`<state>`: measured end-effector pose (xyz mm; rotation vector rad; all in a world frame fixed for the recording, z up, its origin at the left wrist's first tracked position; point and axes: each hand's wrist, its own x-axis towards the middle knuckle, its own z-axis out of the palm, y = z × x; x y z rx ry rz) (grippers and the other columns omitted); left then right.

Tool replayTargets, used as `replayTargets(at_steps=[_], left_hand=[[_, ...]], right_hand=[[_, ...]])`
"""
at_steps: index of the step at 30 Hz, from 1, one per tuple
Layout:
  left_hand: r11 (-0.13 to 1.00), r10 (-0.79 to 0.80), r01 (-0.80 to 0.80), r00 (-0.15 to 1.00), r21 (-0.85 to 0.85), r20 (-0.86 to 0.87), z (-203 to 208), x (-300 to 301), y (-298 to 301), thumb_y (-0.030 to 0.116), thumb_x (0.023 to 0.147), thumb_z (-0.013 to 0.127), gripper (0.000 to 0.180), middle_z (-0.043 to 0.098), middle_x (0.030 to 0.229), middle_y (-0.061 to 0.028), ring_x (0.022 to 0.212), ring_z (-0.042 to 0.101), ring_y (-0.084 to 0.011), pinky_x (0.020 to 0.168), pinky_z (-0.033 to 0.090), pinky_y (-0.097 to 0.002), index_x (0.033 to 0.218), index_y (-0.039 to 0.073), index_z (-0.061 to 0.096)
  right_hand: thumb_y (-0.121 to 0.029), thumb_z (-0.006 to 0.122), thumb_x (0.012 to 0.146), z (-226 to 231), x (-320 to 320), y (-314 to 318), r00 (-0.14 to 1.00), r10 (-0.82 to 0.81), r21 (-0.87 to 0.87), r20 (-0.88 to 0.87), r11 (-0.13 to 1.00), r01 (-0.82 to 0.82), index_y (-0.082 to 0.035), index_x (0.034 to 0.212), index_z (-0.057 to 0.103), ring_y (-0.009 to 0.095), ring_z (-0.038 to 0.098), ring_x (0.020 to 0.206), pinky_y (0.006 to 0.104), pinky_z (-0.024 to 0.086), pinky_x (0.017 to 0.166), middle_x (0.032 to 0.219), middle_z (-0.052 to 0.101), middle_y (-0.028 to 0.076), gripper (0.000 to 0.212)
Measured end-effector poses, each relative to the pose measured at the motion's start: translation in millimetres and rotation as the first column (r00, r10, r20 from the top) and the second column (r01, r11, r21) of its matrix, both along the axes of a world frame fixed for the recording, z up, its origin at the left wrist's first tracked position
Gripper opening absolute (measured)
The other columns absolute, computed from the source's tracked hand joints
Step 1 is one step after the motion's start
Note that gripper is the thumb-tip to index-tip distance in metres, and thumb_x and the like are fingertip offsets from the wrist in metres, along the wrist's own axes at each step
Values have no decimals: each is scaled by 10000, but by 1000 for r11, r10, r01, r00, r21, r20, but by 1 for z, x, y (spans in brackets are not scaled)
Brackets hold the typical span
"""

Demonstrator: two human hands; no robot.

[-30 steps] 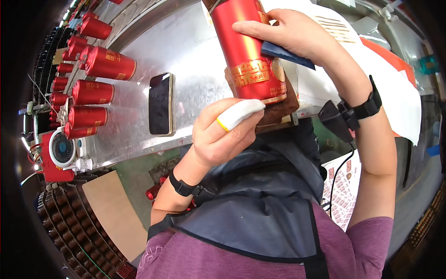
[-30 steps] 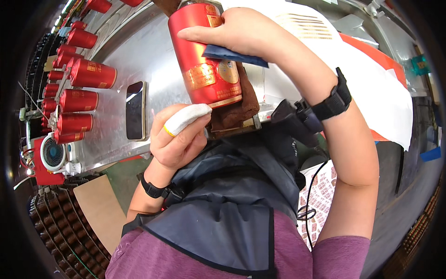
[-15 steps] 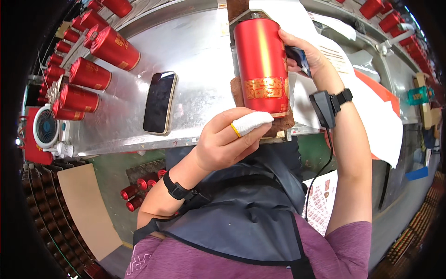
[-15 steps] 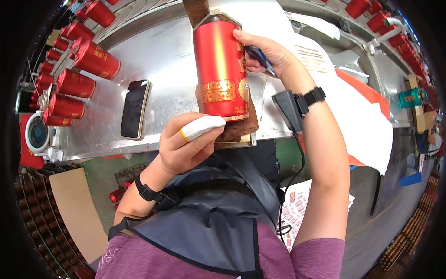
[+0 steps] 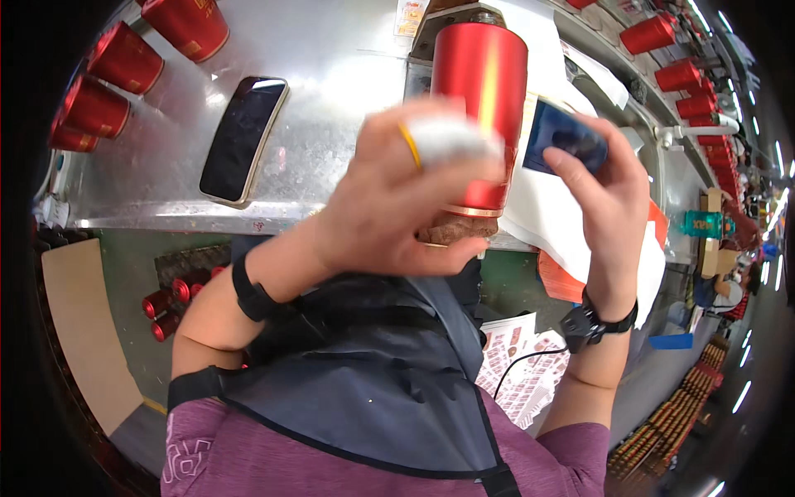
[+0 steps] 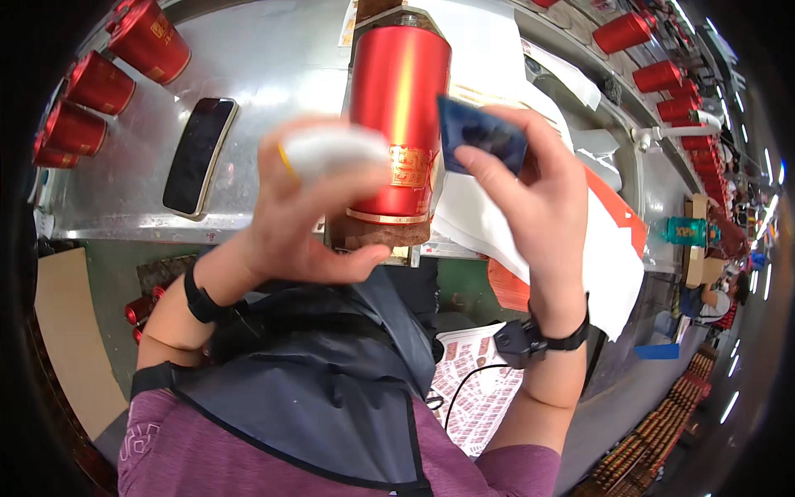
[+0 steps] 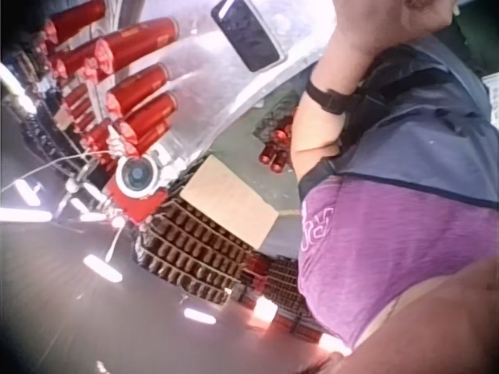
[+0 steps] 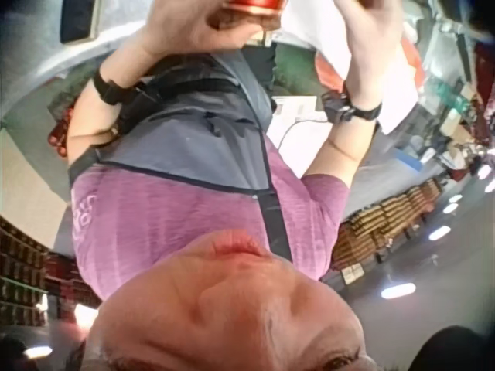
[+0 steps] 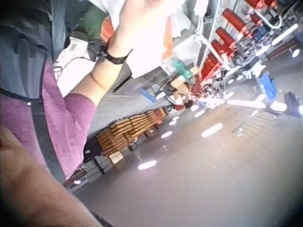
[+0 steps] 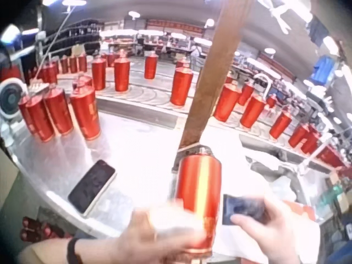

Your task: Apply gold labels and decorative bands to red liquor bottles.

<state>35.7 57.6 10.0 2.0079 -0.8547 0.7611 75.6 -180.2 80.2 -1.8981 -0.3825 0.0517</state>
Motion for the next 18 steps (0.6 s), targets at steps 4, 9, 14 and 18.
replayTargets(at_steps=[4,9,14,18], left_hand=[[996,-54,72,963,57,-264,-8,28,2,322,604,935,1167,301,1589,-181,1499,209,-459,1205,273,-510,1555,70,308],[996,-71,84,961,40,-266,-23,36,-3,364,566,951,1213,236,1632,-179,1524,155,-446,1217,252,-520,1550,64,309],[990,60,-81,983,115,173,-68,69,0,388,588,937,1180,245,1633,-182,1518,176,-452,1213,257,-520,1544,65,324],[990,15,-21,999,139,49,-40,52,-5,404,599,930,1180,236,1642,-167,1516,176,-457,1213,253,-525,1549,68,317]], right_hand=[[124,692,669,-4,-22,24,841,165,-441,516,892,95,-69,1027,760,246,647,863,340,521,749,917,682,79,412],[87,702,617,-7,-44,19,830,233,-537,506,839,92,-77,1016,765,244,622,816,338,490,692,881,671,66,436],[89,727,622,4,-39,20,885,239,-537,400,843,15,-70,1038,751,242,598,795,339,469,693,849,632,70,446],[92,719,620,-1,-32,29,841,220,-558,494,822,112,-68,1026,751,249,593,791,346,459,679,854,630,77,438]])
